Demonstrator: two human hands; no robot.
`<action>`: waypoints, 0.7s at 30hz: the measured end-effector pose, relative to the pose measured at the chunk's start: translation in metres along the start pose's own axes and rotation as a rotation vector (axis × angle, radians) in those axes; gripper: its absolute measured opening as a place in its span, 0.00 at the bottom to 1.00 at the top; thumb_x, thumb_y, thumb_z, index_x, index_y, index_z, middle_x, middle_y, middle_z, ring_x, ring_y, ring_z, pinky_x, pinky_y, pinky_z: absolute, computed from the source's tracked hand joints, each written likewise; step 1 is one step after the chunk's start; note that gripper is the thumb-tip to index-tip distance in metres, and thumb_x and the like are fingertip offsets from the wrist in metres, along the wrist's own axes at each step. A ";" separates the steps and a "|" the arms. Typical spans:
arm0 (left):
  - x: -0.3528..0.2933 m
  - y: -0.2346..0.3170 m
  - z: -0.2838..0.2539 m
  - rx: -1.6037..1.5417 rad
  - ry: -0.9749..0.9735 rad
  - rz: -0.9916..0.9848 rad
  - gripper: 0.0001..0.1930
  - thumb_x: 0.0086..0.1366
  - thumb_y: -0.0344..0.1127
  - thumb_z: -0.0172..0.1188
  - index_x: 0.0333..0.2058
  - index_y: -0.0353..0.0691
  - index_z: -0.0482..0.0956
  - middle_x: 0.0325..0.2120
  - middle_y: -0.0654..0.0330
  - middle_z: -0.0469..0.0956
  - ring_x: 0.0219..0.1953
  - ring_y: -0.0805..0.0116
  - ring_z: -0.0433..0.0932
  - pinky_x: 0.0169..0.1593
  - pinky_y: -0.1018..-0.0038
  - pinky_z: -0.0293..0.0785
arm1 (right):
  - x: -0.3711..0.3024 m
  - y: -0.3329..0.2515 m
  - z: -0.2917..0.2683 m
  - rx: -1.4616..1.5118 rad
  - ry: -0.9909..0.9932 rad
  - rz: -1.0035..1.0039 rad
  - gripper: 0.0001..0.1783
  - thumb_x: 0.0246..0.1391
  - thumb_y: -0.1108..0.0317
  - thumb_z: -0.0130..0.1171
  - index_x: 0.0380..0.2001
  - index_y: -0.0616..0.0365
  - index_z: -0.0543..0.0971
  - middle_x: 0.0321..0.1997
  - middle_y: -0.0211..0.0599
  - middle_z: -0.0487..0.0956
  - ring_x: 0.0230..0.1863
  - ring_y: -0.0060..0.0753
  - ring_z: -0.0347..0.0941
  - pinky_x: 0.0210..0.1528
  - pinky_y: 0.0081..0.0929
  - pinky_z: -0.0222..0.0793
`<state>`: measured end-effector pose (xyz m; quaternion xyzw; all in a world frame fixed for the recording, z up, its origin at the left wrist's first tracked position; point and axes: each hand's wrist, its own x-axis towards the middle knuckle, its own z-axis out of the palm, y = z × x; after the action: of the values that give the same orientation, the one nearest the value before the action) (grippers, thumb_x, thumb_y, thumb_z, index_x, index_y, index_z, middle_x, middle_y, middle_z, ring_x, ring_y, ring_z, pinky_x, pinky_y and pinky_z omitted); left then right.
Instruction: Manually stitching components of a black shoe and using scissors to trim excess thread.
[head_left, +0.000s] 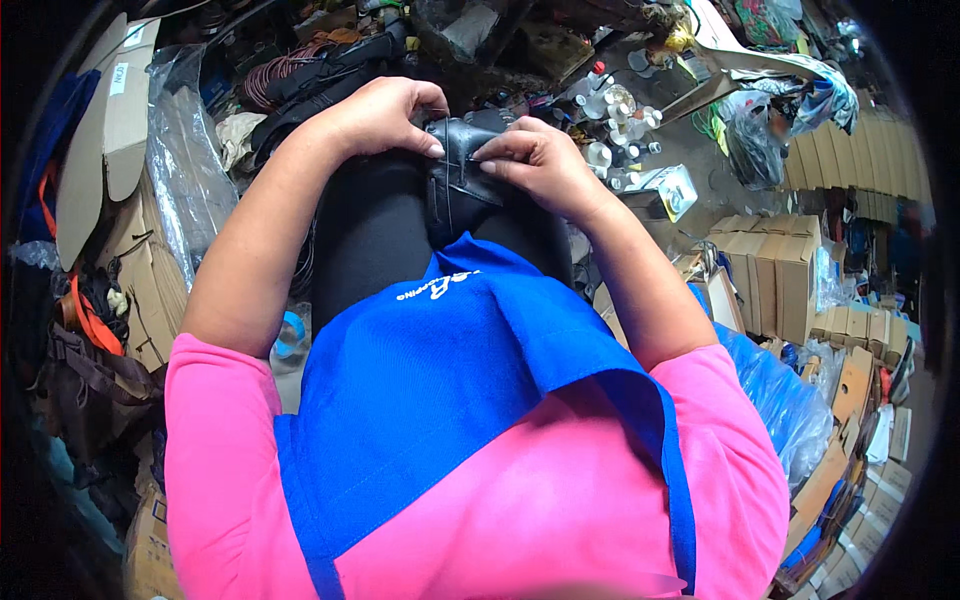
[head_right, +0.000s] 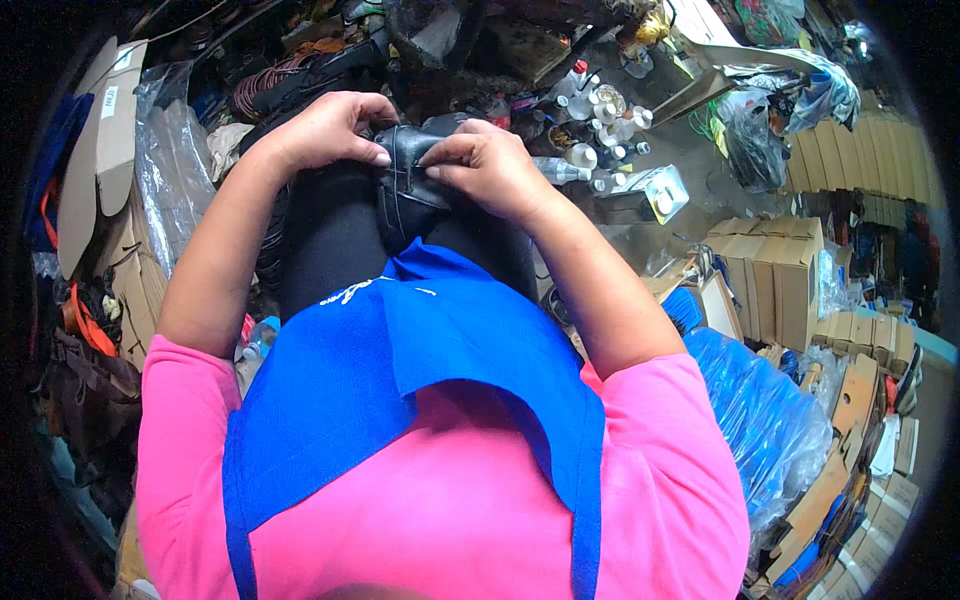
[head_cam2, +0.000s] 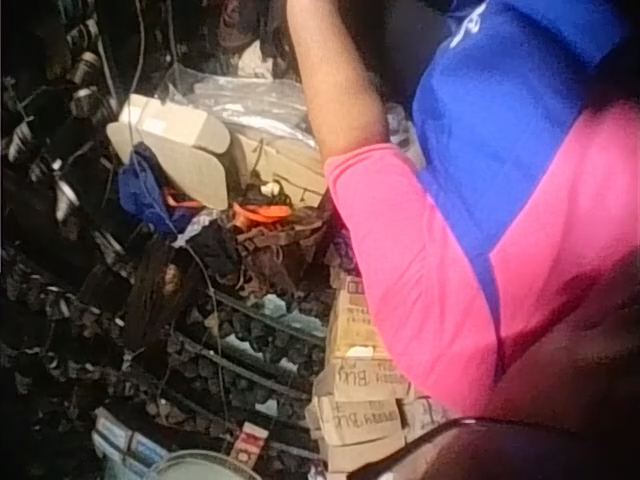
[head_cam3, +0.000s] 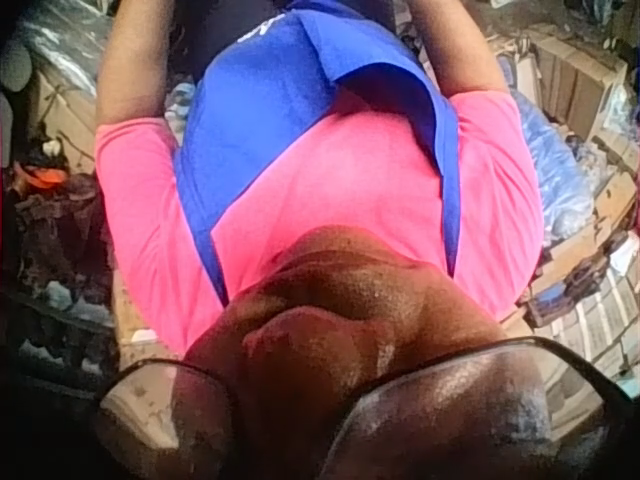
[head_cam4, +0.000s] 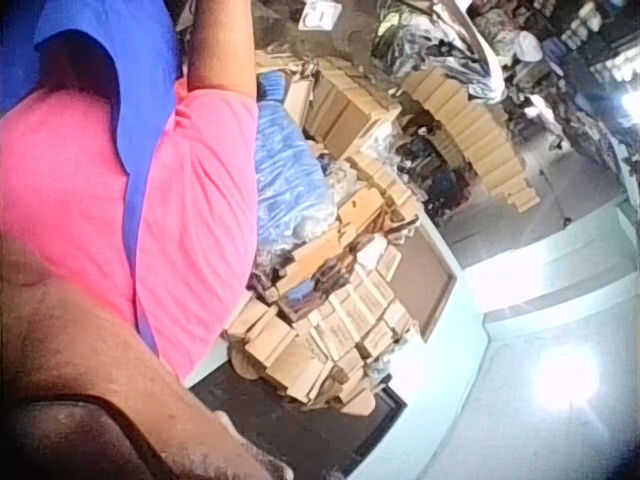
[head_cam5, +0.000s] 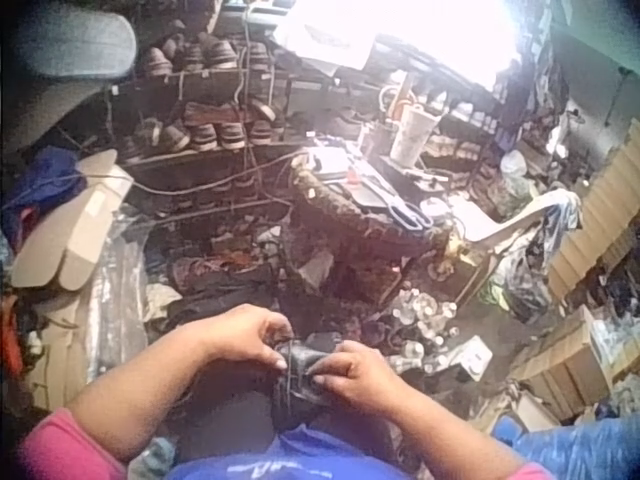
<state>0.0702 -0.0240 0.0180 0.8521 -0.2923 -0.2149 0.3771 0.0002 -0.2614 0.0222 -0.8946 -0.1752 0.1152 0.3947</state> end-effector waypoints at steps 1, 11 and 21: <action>0.001 -0.003 0.001 -0.007 0.001 0.034 0.26 0.44 0.34 0.73 0.43 0.36 0.76 0.23 0.61 0.73 0.28 0.70 0.70 0.36 0.72 0.68 | 0.001 0.004 -0.001 -0.023 -0.032 -0.002 0.09 0.49 0.70 0.64 0.36 0.53 0.84 0.30 0.30 0.74 0.35 0.24 0.71 0.40 0.23 0.68; 0.010 -0.012 0.018 -0.085 0.055 0.031 0.24 0.42 0.34 0.74 0.40 0.37 0.75 0.30 0.55 0.78 0.34 0.65 0.76 0.40 0.70 0.72 | 0.011 0.030 0.000 0.174 -0.073 -0.013 0.10 0.47 0.70 0.65 0.36 0.48 0.85 0.29 0.28 0.75 0.36 0.23 0.73 0.42 0.22 0.68; -0.029 -0.004 0.028 -0.010 0.383 0.176 0.18 0.53 0.24 0.61 0.44 0.39 0.77 0.33 0.58 0.70 0.32 0.65 0.72 0.40 0.72 0.71 | -0.003 0.009 0.014 -0.152 0.164 -0.267 0.10 0.44 0.70 0.67 0.33 0.50 0.84 0.23 0.32 0.72 0.28 0.28 0.69 0.32 0.26 0.65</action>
<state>0.0340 -0.0172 0.0017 0.8468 -0.2875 -0.0169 0.4472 -0.0048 -0.2593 0.0064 -0.8970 -0.2679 -0.0252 0.3507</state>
